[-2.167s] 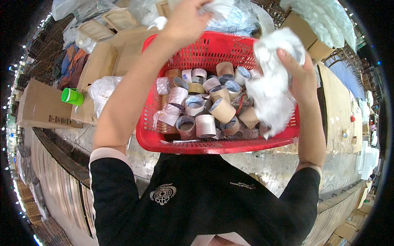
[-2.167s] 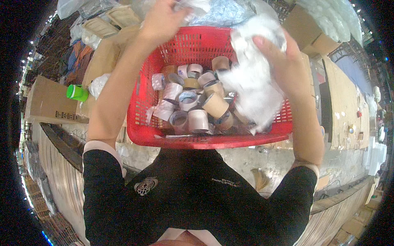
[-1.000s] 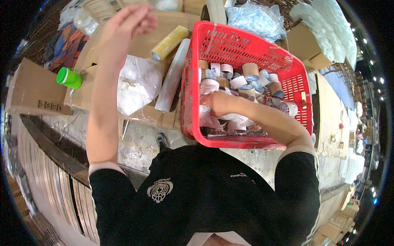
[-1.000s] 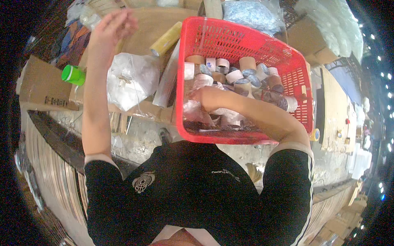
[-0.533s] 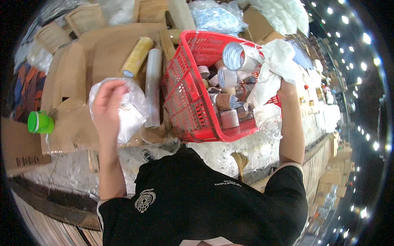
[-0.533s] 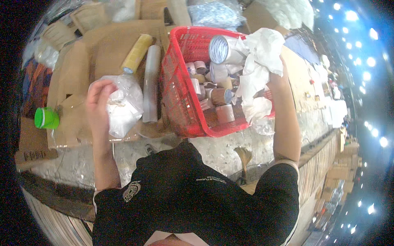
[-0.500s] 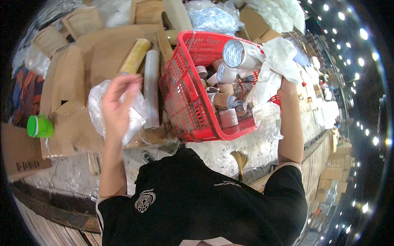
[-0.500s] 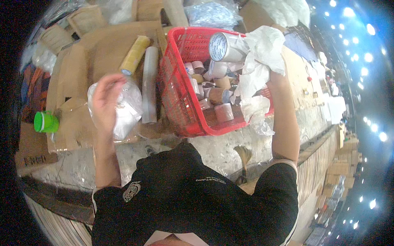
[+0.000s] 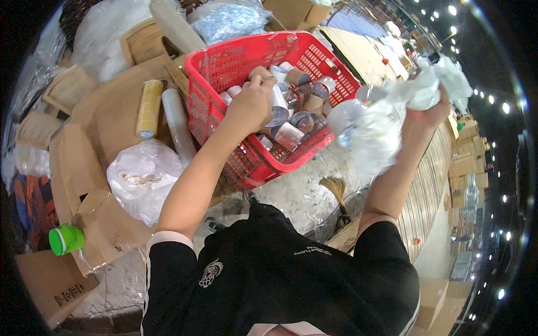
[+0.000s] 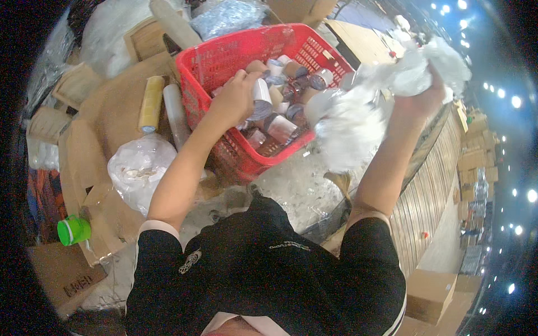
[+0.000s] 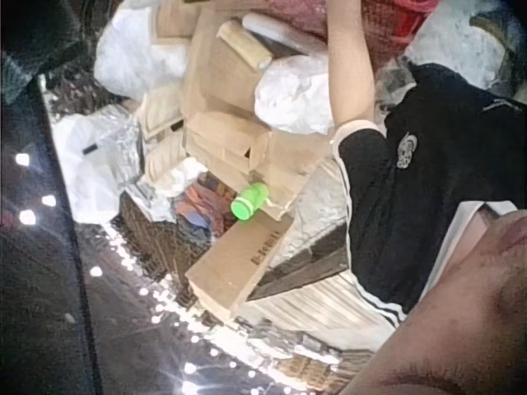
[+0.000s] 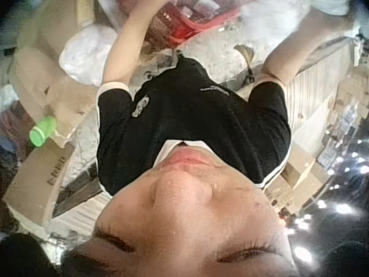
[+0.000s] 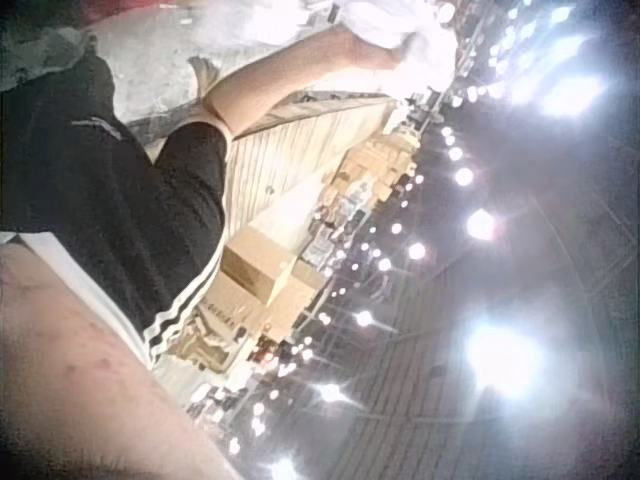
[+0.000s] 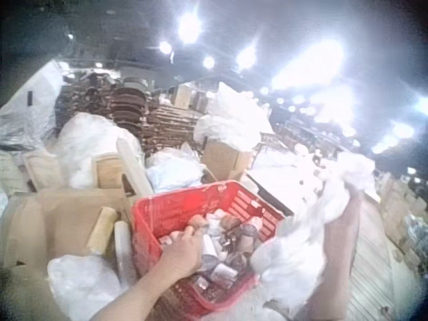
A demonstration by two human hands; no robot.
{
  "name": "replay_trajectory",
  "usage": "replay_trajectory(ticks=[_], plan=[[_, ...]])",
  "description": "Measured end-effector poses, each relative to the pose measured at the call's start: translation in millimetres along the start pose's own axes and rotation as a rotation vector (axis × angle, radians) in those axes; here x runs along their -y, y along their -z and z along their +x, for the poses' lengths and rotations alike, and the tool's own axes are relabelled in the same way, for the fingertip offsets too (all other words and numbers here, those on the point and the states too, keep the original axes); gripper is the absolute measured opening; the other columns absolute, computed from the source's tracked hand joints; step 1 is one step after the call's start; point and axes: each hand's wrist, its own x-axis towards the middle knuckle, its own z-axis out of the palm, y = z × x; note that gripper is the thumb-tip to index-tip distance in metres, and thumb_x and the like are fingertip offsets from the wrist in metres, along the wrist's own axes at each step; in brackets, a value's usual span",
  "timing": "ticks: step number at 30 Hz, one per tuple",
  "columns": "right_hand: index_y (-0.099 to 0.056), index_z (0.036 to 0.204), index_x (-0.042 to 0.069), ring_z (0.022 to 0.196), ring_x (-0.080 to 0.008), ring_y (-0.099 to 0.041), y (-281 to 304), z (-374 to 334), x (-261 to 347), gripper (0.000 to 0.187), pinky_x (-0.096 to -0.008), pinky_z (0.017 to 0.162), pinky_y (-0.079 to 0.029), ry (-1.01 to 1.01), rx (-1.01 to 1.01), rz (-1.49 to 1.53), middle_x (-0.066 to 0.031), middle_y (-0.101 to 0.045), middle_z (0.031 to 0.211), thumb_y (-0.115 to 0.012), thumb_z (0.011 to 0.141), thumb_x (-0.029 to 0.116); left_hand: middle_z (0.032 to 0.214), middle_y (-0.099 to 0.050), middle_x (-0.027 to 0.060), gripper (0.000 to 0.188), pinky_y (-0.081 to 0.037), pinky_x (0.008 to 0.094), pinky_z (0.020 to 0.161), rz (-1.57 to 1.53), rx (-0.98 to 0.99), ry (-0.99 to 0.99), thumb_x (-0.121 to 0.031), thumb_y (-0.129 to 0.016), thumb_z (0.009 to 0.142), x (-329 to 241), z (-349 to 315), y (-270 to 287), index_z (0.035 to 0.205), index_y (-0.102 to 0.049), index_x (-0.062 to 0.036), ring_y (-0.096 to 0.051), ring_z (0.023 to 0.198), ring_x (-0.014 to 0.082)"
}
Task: The person sorts through a pile of cardboard, plastic bags, and tape rolls on a workbench, placing selected items into a red basket. They repeatedly pick up and move items, occasionally adjusting the basket's position.
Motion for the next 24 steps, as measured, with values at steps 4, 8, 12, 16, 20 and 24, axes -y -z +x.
replay_trajectory(ticks=[4, 8, 12, 16, 20, 24], plan=[[-0.068, 0.126, -0.009, 0.101, -0.0265, -0.074, 40, 41, 6, 0.038, -0.0391, 0.089, -0.061, 0.236, 0.024, -0.555, -0.0198, -0.075, 0.111, -0.06, 0.099, 0.016, 0.167, -0.033, 0.0253, 0.104, -0.032, 0.0459, 0.125, 0.035, 0.135, -0.238, -0.021, -0.087, 0.078, -17, 15, -14, 0.166, -0.031, -0.0156, -0.035, 0.152, 0.0464], [-0.067, 0.114, -0.01, 0.089, -0.0404, -0.072, 31, 37, -49, 0.04, -0.0512, 0.079, -0.061, -0.373, 0.386, 0.404, -0.027, -0.073, 0.105, -0.057, 0.098, 0.025, 0.171, -0.029, 0.0227, 0.117, -0.029, 0.0447, 0.127, -0.304, -0.117, -0.345, -0.029, -0.094, 0.072, -61, 52, -22, 0.167, -0.027, -0.0152, -0.031, 0.156, 0.0414], [-0.066, 0.123, -0.001, 0.103, -0.0291, -0.074, 14, 33, -96, 0.029, -0.0442, 0.093, -0.06, -0.332, 0.075, 0.253, -0.0147, -0.073, 0.112, -0.062, 0.096, 0.01, 0.138, -0.063, 0.0206, 0.064, -0.046, 0.0498, 0.11, -0.05, 0.016, -0.51, -0.028, -0.081, 0.085, -100, 98, -35, 0.141, -0.058, -0.0073, -0.058, 0.13, 0.0395], [-0.067, 0.12, -0.002, 0.101, -0.0283, -0.074, 38, 90, -120, 0.028, -0.0451, 0.091, -0.06, -0.112, -0.058, 0.268, -0.0145, -0.072, 0.114, -0.062, 0.095, 0.006, 0.102, -0.075, 0.0225, 0.035, -0.057, 0.0511, 0.084, -0.278, -0.083, -0.202, -0.019, -0.072, 0.086, -127, 111, -51, 0.117, -0.067, -0.004, -0.072, 0.095, 0.0412], [-0.07, 0.112, -0.007, 0.092, -0.0288, -0.073, 68, 141, -157, 0.026, -0.042, 0.087, -0.058, 0.272, -0.155, -0.279, -0.0164, -0.074, 0.106, -0.068, 0.09, 0.008, 0.094, -0.075, 0.0253, 0.041, -0.059, 0.0526, 0.082, 0.064, -0.201, 0.0, -0.025, -0.078, 0.082, -157, 119, -66, 0.113, -0.067, -0.0012, -0.074, 0.093, 0.0432], [-0.069, 0.116, -0.004, 0.093, -0.0383, -0.075, 59, 170, -218, 0.036, -0.0474, 0.086, -0.057, 0.713, -0.184, -0.895, -0.021, -0.077, 0.101, -0.075, 0.084, 0.011, 0.092, -0.075, 0.0257, 0.039, -0.06, 0.0545, 0.081, 0.358, -0.163, 0.143, -0.026, -0.076, 0.085, -179, 129, -71, 0.111, -0.065, -0.0006, -0.075, 0.089, 0.044]])
